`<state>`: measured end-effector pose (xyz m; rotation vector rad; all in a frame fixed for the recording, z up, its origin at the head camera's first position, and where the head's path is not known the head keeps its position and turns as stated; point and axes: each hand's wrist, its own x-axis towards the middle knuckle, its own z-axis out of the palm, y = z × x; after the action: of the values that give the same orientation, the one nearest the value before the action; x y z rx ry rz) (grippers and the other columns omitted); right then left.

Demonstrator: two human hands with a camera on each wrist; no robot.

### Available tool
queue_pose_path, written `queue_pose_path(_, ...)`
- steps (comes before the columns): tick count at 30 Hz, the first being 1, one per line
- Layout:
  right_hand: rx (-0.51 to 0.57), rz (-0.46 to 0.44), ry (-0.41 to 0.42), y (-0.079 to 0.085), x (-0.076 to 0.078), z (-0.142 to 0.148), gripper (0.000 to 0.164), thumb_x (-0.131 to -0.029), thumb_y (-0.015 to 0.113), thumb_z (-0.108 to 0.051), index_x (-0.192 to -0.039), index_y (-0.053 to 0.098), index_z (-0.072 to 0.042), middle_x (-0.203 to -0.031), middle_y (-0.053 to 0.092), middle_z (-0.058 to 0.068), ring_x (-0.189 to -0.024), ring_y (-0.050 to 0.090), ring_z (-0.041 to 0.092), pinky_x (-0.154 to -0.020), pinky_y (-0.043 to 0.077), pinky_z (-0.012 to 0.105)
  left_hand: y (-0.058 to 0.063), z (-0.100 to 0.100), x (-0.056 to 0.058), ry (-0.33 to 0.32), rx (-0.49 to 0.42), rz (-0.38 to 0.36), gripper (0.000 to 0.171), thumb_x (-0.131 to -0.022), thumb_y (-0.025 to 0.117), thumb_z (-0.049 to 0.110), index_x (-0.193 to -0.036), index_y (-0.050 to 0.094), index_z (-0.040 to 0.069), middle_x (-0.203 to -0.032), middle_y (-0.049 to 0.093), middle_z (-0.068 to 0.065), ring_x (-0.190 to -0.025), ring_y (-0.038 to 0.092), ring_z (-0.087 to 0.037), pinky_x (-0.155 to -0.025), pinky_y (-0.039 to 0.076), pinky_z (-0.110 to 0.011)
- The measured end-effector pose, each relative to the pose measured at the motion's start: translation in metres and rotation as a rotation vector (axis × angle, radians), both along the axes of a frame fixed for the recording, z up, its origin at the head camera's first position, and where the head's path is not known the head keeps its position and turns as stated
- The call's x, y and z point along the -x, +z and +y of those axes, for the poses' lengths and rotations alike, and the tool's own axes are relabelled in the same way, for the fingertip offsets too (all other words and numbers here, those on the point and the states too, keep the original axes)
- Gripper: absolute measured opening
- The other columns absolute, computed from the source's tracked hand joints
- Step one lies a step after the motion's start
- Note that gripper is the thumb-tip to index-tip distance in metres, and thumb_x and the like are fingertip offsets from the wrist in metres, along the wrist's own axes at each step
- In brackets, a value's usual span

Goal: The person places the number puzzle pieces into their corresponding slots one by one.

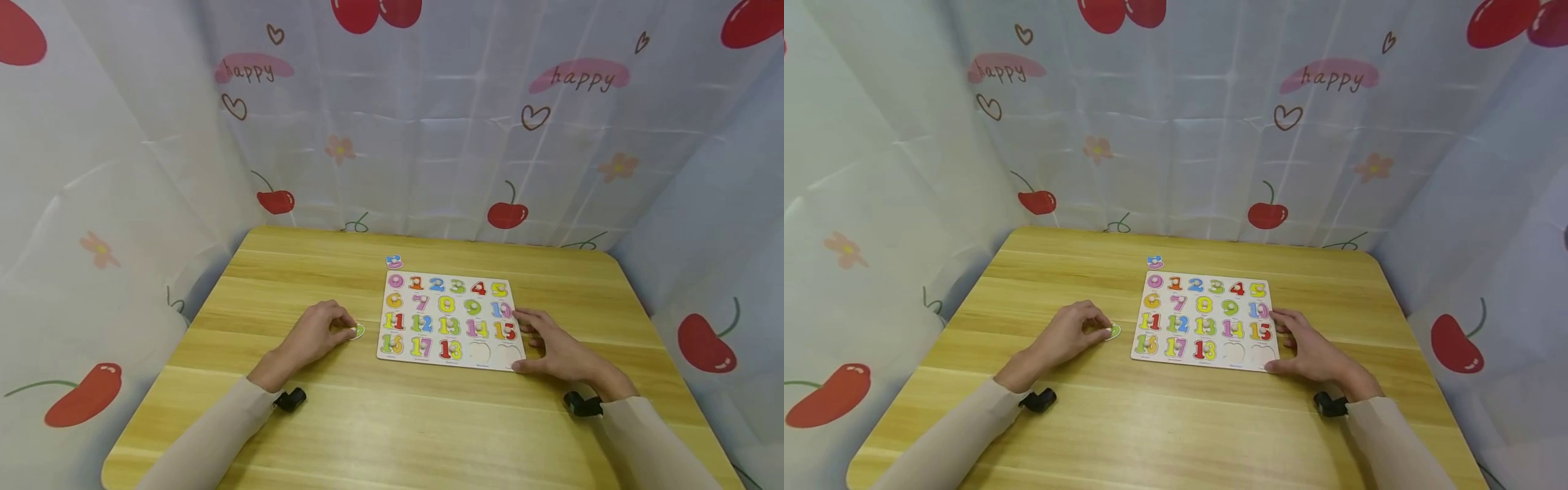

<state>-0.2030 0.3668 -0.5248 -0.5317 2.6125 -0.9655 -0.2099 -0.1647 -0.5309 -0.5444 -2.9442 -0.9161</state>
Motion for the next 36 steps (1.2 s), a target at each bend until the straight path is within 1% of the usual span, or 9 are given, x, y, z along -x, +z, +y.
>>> queue_pose_path(3,-0.004,-0.004,-0.006,0.001,0.0,-0.001,0.114,-0.095,0.1,-0.037,-0.18,0.033,0.0,-0.18,0.032,0.028,-0.152,0.057,0.044,-0.117,0.059,0.024,0.001,0.0,0.0,0.0,0.008,0.011,0.008,-0.101,0.095,0.026,-0.104,0.088,0.022,-0.105,0.079,0.005,-0.098,0.068,-0.013,-0.091,0.058,-0.037)
queue_pose_path(10,0.01,-0.002,0.004,0.001,0.0,0.0,0.115,-0.095,0.1,-0.035,-0.18,0.033,0.002,-0.181,0.031,0.029,-0.152,0.056,0.046,-0.122,0.059,0.052,0.003,0.005,-0.001,0.027,0.006,0.026,0.012,-0.101,0.095,0.03,-0.103,0.086,0.023,-0.107,0.076,0.004,-0.097,0.068,-0.013,-0.09,0.059,-0.037)
queue_pose_path(12,0.013,-0.004,0.002,0.0,0.0,0.0,0.115,-0.096,0.1,-0.036,-0.181,0.032,0.002,-0.181,0.031,0.029,-0.152,0.056,0.047,-0.123,0.059,0.051,0.005,0.009,0.0,0.029,-0.006,0.042,0.012,-0.101,0.095,0.031,-0.102,0.086,0.023,-0.109,0.076,0.004,-0.1,0.07,-0.015,-0.093,0.061,-0.039)
queue_pose_path(15,0.007,-0.01,-0.004,-0.001,0.001,0.001,0.116,-0.096,0.1,-0.037,-0.181,0.031,0.001,-0.181,0.03,0.028,-0.154,0.056,0.046,-0.122,0.061,0.039,0.008,0.02,0.001,0.023,-0.029,0.066,0.012,-0.101,0.095,0.029,-0.101,0.085,0.023,-0.112,0.077,0.004,-0.105,0.072,-0.018,-0.097,0.063,-0.041)
queue_pose_path(18,-0.002,-0.014,-0.011,-0.001,0.001,0.001,0.117,-0.095,0.1,-0.039,-0.182,0.031,-0.001,-0.181,0.031,0.027,-0.154,0.056,0.045,-0.122,0.06,0.034,0.013,0.036,0.002,0.007,-0.048,0.072,0.012,-0.101,0.095,0.029,-0.101,0.084,0.022,-0.114,0.078,0.004,-0.108,0.073,-0.02,-0.099,0.063,-0.042)
queue_pose_path(23,0.011,-0.009,0.002,0.0,0.001,0.0,0.115,-0.096,0.1,-0.035,-0.181,0.031,0.002,-0.18,0.031,0.03,-0.153,0.056,0.048,-0.123,0.057,0.057,0.018,0.07,0.003,-0.048,-0.06,0.077,0.013,-0.102,0.094,0.031,-0.101,0.084,0.022,-0.112,0.078,0.004,-0.108,0.073,-0.02,-0.097,0.062,-0.038)
queue_pose_path(28,0.016,-0.011,-0.001,0.001,0.0,-0.001,0.115,-0.095,0.1,-0.034,-0.181,0.031,0.002,-0.18,0.031,0.03,-0.153,0.056,0.049,-0.123,0.055,0.061,0.017,0.107,0.005,-0.143,-0.066,0.087,0.015,-0.102,0.094,0.031,-0.101,0.084,0.02,-0.107,0.078,0.0,-0.101,0.073,-0.024,-0.09,0.059,-0.035)
queue_pose_path(33,0.004,-0.014,-0.003,0.001,0.0,-0.001,0.115,-0.096,0.099,-0.037,-0.181,0.032,0.001,-0.18,0.03,0.03,-0.154,0.056,0.049,-0.124,0.055,0.059,0.014,0.139,0.006,-0.215,-0.029,0.098,0.016,-0.102,0.094,0.032,-0.103,0.085,0.019,-0.115,0.082,0.0,-0.119,0.078,-0.026,-0.108,0.063,-0.037)
queue_pose_path(36,-0.001,-0.015,-0.009,0.001,0.0,-0.001,0.115,-0.096,0.099,-0.038,-0.181,0.032,0.001,-0.181,0.03,0.029,-0.155,0.055,0.048,-0.124,0.056,0.057,0.014,0.157,0.006,-0.244,-0.013,0.114,0.016,-0.102,0.094,0.034,-0.102,0.085,0.02,-0.114,0.082,0.002,-0.12,0.077,-0.023,-0.11,0.062,-0.034)
